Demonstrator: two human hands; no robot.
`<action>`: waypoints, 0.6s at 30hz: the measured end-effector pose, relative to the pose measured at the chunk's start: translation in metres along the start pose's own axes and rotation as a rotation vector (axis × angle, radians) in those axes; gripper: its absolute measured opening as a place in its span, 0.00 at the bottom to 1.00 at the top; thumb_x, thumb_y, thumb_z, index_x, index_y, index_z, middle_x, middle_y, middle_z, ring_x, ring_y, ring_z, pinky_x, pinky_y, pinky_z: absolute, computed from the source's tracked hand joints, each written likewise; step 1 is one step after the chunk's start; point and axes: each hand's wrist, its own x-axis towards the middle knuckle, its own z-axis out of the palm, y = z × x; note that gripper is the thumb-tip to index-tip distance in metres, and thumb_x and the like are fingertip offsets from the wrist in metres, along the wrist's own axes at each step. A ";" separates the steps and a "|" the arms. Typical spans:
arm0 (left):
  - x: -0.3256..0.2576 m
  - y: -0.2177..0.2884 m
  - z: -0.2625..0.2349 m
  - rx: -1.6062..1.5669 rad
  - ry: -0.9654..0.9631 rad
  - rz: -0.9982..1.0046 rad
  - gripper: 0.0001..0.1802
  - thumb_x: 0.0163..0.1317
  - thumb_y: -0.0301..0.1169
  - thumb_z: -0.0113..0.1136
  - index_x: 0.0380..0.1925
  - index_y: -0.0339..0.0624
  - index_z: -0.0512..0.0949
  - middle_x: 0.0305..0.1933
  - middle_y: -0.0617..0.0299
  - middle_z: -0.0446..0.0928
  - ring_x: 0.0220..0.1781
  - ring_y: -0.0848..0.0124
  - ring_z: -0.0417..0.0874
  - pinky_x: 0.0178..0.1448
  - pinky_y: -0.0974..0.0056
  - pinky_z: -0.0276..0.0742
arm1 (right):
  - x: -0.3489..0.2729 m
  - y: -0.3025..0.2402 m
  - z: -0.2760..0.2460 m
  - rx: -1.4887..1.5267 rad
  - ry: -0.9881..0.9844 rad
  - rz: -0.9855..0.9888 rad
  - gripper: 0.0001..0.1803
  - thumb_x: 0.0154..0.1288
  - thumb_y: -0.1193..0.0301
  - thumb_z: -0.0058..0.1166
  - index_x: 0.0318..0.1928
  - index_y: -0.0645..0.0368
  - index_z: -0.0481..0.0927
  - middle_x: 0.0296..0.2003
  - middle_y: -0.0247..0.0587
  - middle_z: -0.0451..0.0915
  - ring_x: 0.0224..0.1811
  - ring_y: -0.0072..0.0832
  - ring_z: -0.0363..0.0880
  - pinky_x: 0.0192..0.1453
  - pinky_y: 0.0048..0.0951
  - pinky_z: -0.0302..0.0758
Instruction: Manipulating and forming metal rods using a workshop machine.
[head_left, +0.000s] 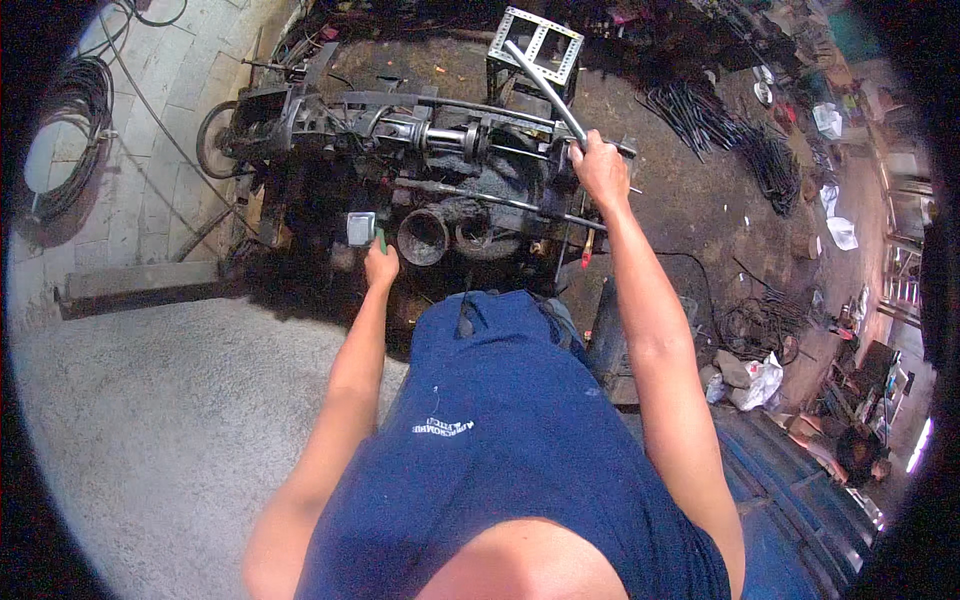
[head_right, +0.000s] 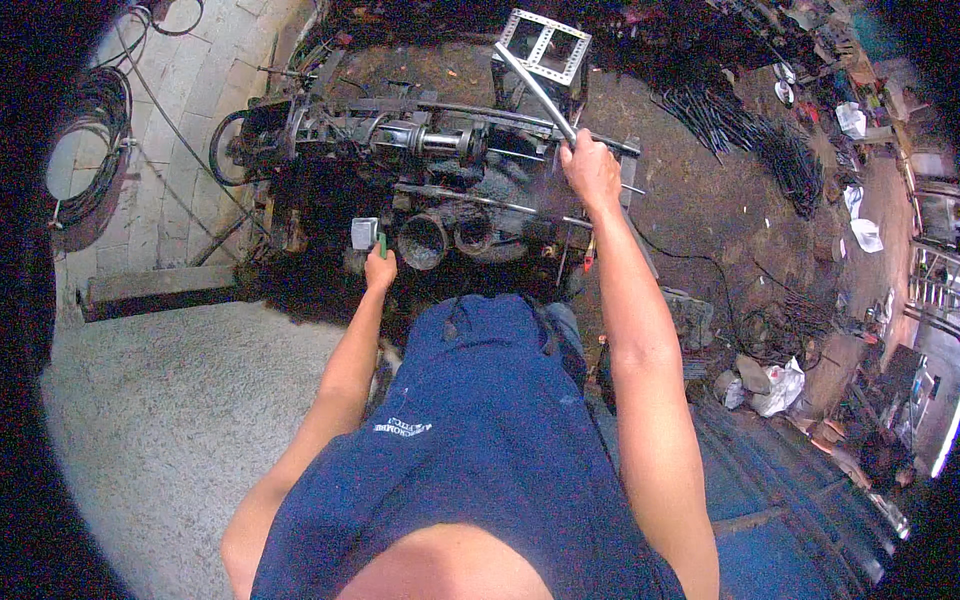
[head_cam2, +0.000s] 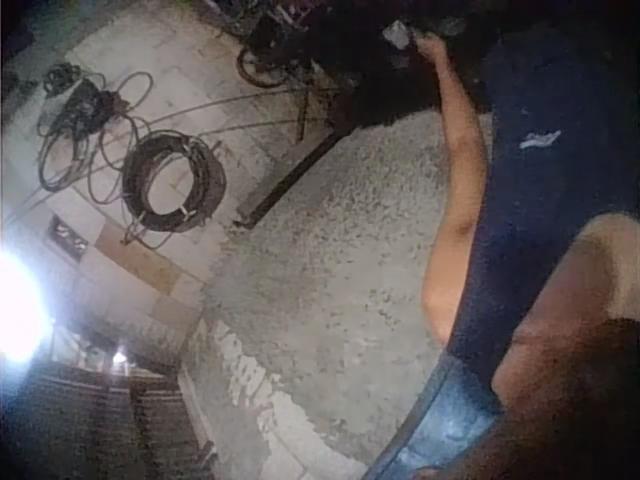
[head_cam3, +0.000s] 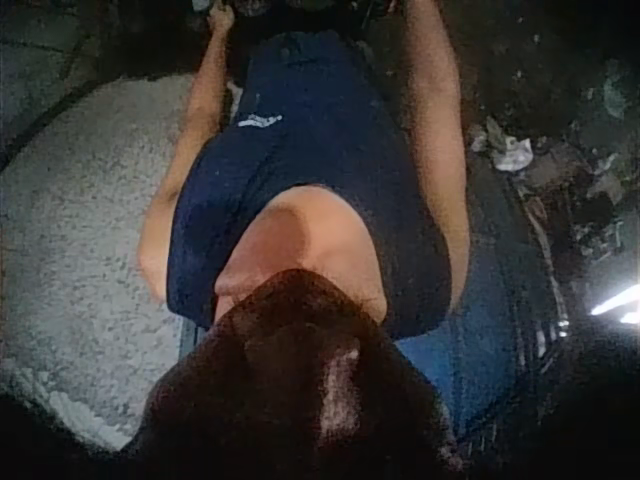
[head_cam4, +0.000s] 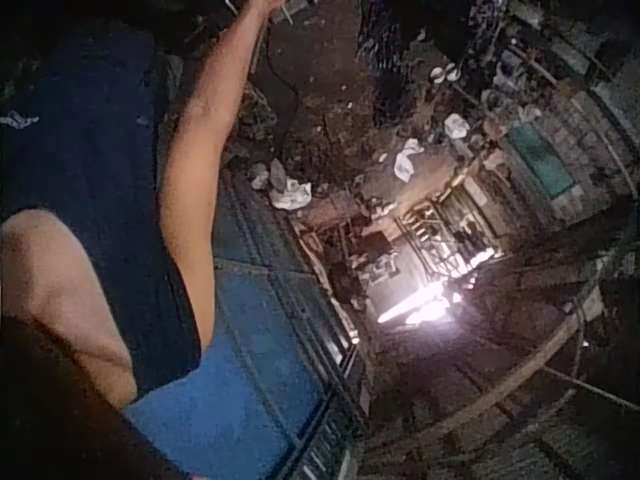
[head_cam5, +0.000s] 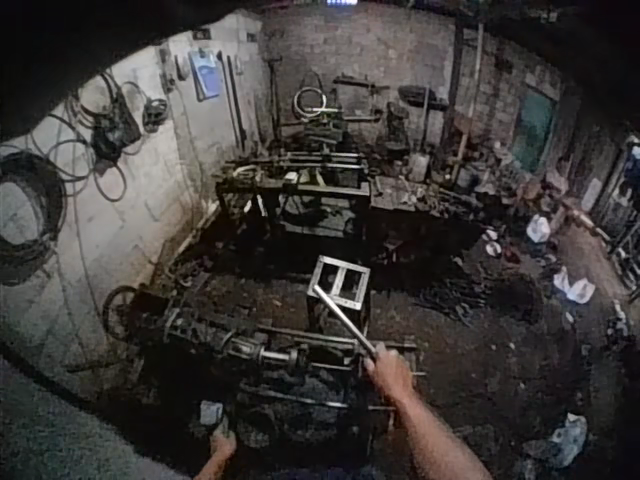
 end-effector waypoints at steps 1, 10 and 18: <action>0.000 0.002 0.000 0.012 -0.004 -0.034 0.29 0.60 0.38 0.52 0.62 0.43 0.69 0.51 0.37 0.77 0.52 0.42 0.78 0.58 0.46 0.73 | 0.000 0.001 0.001 0.000 0.000 0.001 0.19 0.64 0.56 0.54 0.40 0.61 0.74 0.32 0.60 0.82 0.39 0.57 0.82 0.44 0.53 0.77; -0.001 0.005 -0.002 0.037 -0.018 -0.070 0.29 0.61 0.39 0.51 0.64 0.46 0.68 0.50 0.37 0.78 0.52 0.42 0.79 0.57 0.45 0.73 | 0.001 0.004 0.002 0.009 0.010 -0.014 0.19 0.64 0.56 0.54 0.40 0.61 0.74 0.32 0.61 0.82 0.38 0.57 0.82 0.43 0.53 0.77; -0.001 0.005 -0.001 0.061 -0.026 -0.072 0.28 0.62 0.39 0.52 0.64 0.49 0.69 0.49 0.37 0.78 0.52 0.43 0.79 0.57 0.47 0.74 | 0.000 0.005 0.001 -0.002 0.012 -0.004 0.19 0.64 0.56 0.53 0.40 0.61 0.75 0.32 0.61 0.82 0.38 0.57 0.82 0.43 0.54 0.77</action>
